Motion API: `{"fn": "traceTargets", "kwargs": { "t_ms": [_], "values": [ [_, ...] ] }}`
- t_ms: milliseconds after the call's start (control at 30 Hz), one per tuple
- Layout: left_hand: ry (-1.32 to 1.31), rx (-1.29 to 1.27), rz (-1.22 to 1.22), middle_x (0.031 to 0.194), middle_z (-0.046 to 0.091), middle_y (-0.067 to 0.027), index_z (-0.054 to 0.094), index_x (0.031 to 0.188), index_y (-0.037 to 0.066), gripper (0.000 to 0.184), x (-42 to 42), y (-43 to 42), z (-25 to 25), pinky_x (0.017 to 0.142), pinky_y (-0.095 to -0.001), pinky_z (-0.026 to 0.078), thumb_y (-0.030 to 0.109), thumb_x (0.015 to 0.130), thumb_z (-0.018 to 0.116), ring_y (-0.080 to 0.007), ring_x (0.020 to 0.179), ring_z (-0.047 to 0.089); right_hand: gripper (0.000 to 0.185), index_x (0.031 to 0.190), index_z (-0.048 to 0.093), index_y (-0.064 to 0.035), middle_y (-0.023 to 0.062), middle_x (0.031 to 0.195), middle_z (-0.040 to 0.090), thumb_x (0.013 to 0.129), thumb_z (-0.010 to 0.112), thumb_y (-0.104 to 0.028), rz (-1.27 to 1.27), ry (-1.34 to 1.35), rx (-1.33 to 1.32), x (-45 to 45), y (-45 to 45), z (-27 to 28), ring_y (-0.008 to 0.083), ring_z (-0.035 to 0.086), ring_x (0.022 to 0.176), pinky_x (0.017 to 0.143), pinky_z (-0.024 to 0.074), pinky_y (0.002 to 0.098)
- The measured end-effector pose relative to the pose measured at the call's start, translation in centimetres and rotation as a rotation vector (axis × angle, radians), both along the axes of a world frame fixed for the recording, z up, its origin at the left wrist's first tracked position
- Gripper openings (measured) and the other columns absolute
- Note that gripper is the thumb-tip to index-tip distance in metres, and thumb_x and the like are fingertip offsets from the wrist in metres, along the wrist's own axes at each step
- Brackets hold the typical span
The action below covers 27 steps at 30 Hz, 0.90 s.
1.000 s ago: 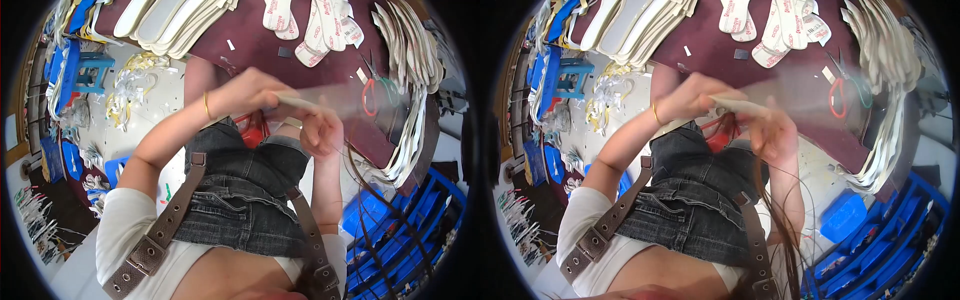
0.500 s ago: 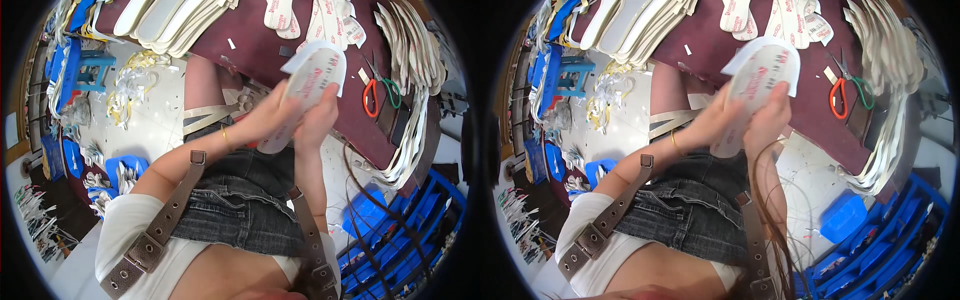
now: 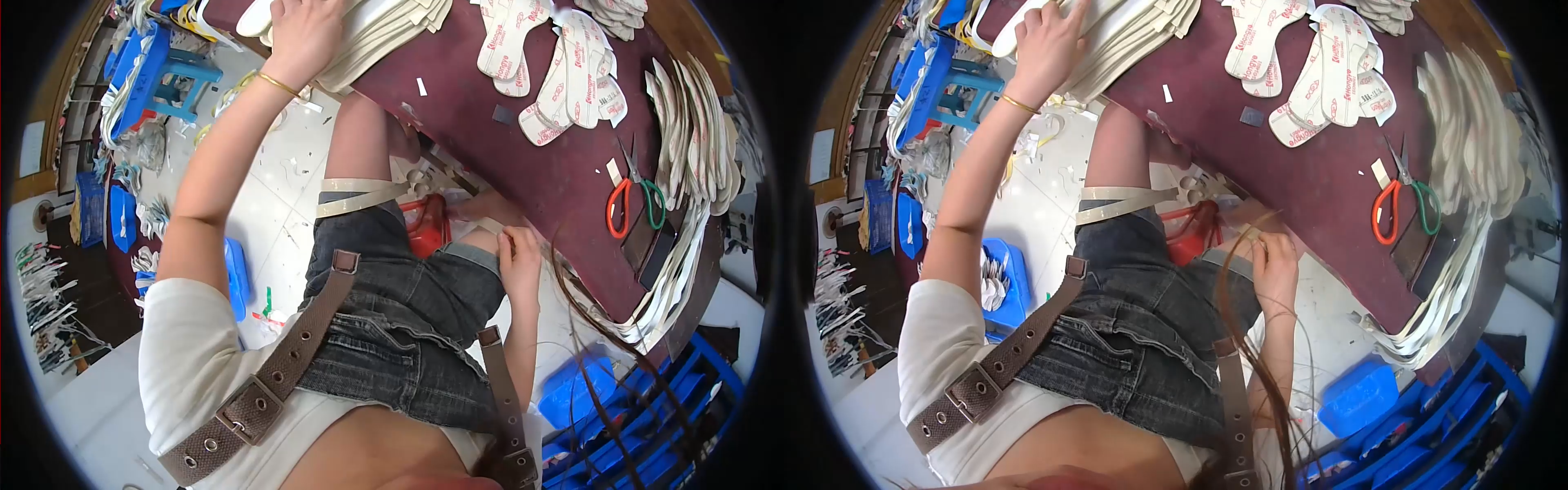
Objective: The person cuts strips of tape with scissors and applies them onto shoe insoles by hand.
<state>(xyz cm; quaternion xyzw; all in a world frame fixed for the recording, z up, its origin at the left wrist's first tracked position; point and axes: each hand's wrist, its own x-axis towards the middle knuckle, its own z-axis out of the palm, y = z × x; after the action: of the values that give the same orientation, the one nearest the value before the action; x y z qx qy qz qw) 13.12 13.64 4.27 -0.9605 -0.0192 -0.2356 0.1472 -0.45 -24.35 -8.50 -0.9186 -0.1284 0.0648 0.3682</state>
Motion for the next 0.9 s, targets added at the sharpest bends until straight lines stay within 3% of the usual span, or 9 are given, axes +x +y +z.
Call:
{"fn": "traceTargets", "kwargs": {
  "t_ms": [167, 233, 300, 467, 567, 667, 733, 833, 900],
  "values": [
    [0.091, -0.085, 0.037, 0.096, 0.052, -0.0216, 0.043, 0.122, 0.006, 0.055, 1.5, 1.6, 0.4, 0.079, -0.0416, 0.041, 0.019, 0.071, 0.062, -0.0357, 0.089, 0.050, 0.015, 0.093, 0.060, -0.0008, 0.0156, 0.091, 0.057, 0.081, 0.060, -0.011, -0.059, 0.044, -0.011, -0.6, -1.3, -1.8, 0.0336, 0.054, 0.086, 0.077, 0.0429, 0.0403],
    [0.125, -0.095, 0.025, 0.095, 0.052, -0.0224, 0.043, 0.120, 0.004, 0.056, 0.9, 0.2, 1.4, 0.080, -0.0416, 0.041, 0.021, 0.071, 0.063, -0.0362, 0.090, 0.050, 0.021, 0.097, 0.060, -0.0024, 0.0160, 0.098, 0.055, 0.079, 0.062, -0.013, -0.036, -0.184, -0.191, -0.9, -1.5, -1.9, 0.0341, 0.051, 0.094, 0.080, 0.0406, 0.0434],
    [0.157, -0.105, 0.023, 0.095, 0.053, -0.0233, 0.043, 0.119, 0.002, 0.057, 0.7, -0.1, 1.3, 0.080, -0.0416, 0.042, 0.024, 0.070, 0.064, -0.0367, 0.090, 0.051, 0.023, 0.100, 0.060, -0.0026, 0.0157, 0.099, 0.054, 0.080, 0.062, -0.015, -0.053, -0.152, -0.233, -1.2, -1.4, -2.2, 0.0330, 0.049, 0.097, 0.084, 0.0377, 0.0426],
    [0.252, -0.266, 0.078, 0.101, 0.052, -0.0270, 0.040, 0.120, -0.002, 0.066, 1.8, 0.4, 0.7, 0.085, -0.0461, 0.042, 0.028, 0.069, 0.067, -0.0405, 0.101, 0.050, 0.030, 0.106, 0.059, -0.0053, 0.0138, 0.100, 0.052, 0.079, 0.064, -0.020, -0.086, -0.086, -0.309, -1.7, -1.9, -2.9, 0.0309, 0.045, 0.103, 0.088, 0.0330, 0.0422],
    [0.163, -0.353, -0.111, 0.102, 0.051, -0.0282, 0.039, 0.121, -0.003, 0.068, 1.8, 0.8, 1.2, 0.086, -0.0461, 0.042, 0.030, 0.069, 0.067, -0.0417, 0.101, 0.050, 0.033, 0.100, 0.060, -0.0043, 0.0135, 0.094, 0.053, 0.071, 0.071, -0.014, -0.080, -0.178, -0.284, -1.4, -2.7, -3.2, 0.0306, 0.051, 0.086, 0.072, 0.0410, 0.0413],
    [0.176, -0.523, -0.335, 0.105, 0.051, -0.0289, 0.039, 0.120, -0.003, 0.070, 2.2, 2.2, 1.2, 0.088, -0.0450, 0.041, 0.034, 0.069, 0.068, -0.0416, 0.100, 0.051, 0.029, 0.097, 0.058, -0.0013, 0.0082, 0.080, 0.055, 0.072, 0.072, -0.007, -0.105, 0.197, -0.063, -1.7, -3.0, -1.0, 0.0223, 0.056, 0.076, 0.063, 0.0444, 0.0315],
    [0.242, -0.372, -0.349, 0.104, 0.054, -0.0277, 0.047, 0.114, -0.006, 0.062, 1.4, 2.0, 0.7, 0.089, -0.0435, 0.041, 0.038, 0.073, 0.065, -0.0391, 0.101, 0.052, 0.028, 0.104, 0.056, -0.0007, 0.0009, 0.074, 0.057, 0.078, 0.065, -0.001, -0.259, 0.768, 0.617, -2.0, -2.5, 1.3, 0.0079, 0.054, 0.068, 0.059, 0.0413, 0.0188],
    [0.195, -0.338, -0.490, 0.089, 0.057, -0.0140, 0.058, 0.113, 0.011, 0.031, -0.8, -1.9, -1.3, 0.074, -0.0398, 0.045, 0.024, 0.085, 0.057, -0.0298, 0.081, 0.056, 0.037, 0.115, 0.048, 0.0018, 0.0059, 0.096, 0.059, 0.081, 0.061, 0.002, -0.259, 0.675, 0.853, -0.8, 1.0, 5.4, 0.0072, 0.058, 0.075, 0.063, 0.0452, 0.0165],
    [0.722, -0.498, -0.487, 0.091, 0.059, -0.0139, 0.063, 0.099, 0.010, 0.021, -5.9, -7.3, -2.4, 0.082, -0.0360, 0.044, 0.025, 0.090, 0.051, -0.0292, 0.085, 0.058, 0.043, 0.122, 0.045, 0.0010, 0.0090, 0.107, 0.057, 0.081, 0.060, 0.002, -0.237, 0.640, 0.942, -0.4, 3.6, 7.0, 0.0083, 0.060, 0.078, 0.059, 0.0469, 0.0171]
  ]
}}
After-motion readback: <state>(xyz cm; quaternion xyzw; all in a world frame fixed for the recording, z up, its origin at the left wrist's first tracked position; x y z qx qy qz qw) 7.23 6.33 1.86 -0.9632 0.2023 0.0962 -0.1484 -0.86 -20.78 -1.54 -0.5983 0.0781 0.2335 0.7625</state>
